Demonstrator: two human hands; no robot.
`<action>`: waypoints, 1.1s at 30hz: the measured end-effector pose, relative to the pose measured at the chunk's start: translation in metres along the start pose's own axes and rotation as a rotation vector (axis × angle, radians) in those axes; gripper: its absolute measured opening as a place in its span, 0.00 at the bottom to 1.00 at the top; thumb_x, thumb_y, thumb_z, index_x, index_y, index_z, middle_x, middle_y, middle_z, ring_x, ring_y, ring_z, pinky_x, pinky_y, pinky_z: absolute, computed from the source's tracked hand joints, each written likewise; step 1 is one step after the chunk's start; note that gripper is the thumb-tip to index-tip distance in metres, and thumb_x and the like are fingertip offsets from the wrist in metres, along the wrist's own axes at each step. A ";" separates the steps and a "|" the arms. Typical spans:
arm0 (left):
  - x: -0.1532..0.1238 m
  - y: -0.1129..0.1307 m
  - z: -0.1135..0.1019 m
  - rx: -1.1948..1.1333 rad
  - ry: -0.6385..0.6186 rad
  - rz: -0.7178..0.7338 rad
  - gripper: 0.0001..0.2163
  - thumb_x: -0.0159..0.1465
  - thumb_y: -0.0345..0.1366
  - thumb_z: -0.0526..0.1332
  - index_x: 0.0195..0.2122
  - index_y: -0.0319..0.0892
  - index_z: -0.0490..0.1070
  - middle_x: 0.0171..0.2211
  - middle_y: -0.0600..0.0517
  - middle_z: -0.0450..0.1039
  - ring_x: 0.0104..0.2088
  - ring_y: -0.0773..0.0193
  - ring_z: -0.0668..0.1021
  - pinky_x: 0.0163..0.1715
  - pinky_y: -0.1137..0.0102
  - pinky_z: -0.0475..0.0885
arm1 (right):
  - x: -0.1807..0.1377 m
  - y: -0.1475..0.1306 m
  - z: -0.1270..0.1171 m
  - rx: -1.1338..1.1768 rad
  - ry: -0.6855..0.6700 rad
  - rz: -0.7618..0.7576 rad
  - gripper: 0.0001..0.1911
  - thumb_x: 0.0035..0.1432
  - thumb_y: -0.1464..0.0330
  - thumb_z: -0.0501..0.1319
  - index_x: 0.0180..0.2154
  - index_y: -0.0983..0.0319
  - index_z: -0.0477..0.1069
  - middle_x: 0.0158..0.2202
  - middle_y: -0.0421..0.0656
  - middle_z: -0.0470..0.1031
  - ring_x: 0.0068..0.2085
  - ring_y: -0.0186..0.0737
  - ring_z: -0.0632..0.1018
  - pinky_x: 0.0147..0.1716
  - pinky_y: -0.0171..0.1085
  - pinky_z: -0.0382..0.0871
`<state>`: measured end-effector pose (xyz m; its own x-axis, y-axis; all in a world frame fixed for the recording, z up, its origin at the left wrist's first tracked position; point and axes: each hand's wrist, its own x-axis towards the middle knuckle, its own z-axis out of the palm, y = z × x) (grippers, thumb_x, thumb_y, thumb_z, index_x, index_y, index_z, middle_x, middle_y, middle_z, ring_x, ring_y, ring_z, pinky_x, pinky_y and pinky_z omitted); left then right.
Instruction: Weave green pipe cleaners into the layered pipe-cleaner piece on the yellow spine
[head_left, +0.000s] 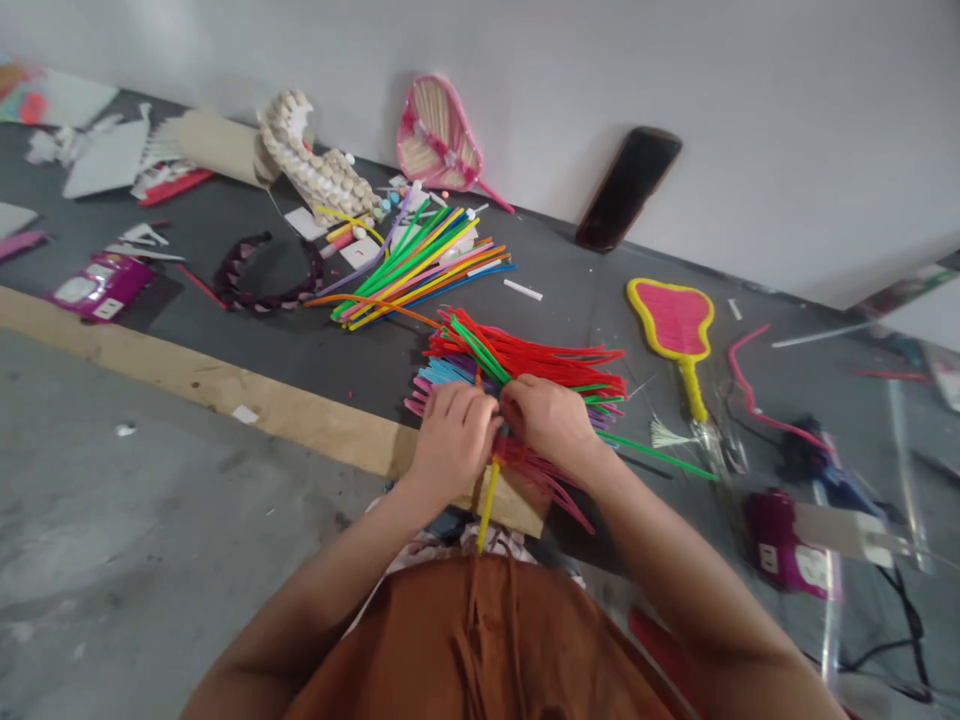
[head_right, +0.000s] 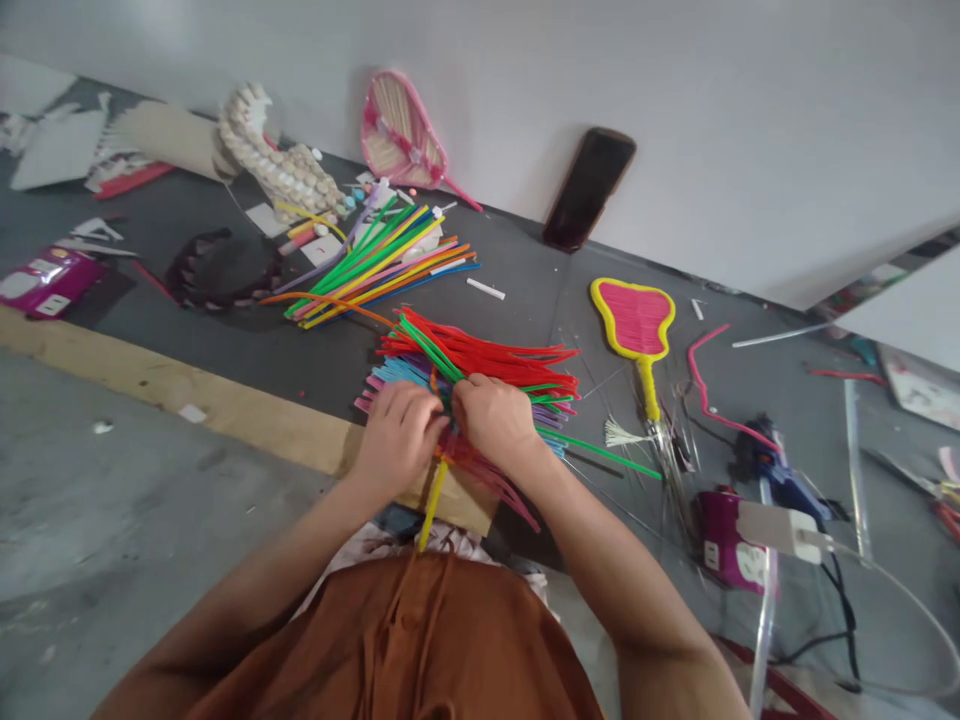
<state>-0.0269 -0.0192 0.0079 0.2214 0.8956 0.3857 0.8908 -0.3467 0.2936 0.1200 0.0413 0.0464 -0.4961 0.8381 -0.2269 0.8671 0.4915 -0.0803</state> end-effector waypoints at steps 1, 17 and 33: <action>-0.005 0.001 0.000 -0.044 -0.035 0.043 0.07 0.68 0.35 0.55 0.38 0.40 0.71 0.38 0.46 0.74 0.44 0.55 0.73 0.47 0.60 0.70 | 0.001 0.000 0.000 -0.003 -0.012 0.005 0.12 0.66 0.64 0.52 0.39 0.57 0.74 0.39 0.42 0.77 0.38 0.40 0.77 0.28 0.35 0.58; -0.034 -0.001 0.012 -0.039 -0.137 0.194 0.18 0.68 0.44 0.56 0.52 0.39 0.73 0.54 0.48 0.75 0.59 0.55 0.70 0.62 0.59 0.63 | 0.030 -0.017 -0.011 0.048 0.055 -0.038 0.14 0.65 0.65 0.51 0.39 0.58 0.75 0.40 0.42 0.78 0.35 0.37 0.76 0.26 0.34 0.55; -0.007 -0.022 -0.005 -0.288 -0.052 0.042 0.10 0.69 0.37 0.56 0.41 0.42 0.76 0.45 0.48 0.78 0.47 0.62 0.77 0.50 0.67 0.71 | -0.013 0.053 -0.047 0.535 0.567 0.151 0.10 0.60 0.65 0.56 0.37 0.60 0.75 0.31 0.41 0.76 0.28 0.34 0.73 0.30 0.34 0.65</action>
<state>-0.0502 -0.0196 0.0028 0.2820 0.8894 0.3598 0.7330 -0.4417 0.5173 0.1701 0.0679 0.0910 -0.1933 0.9500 0.2453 0.7593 0.3031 -0.5758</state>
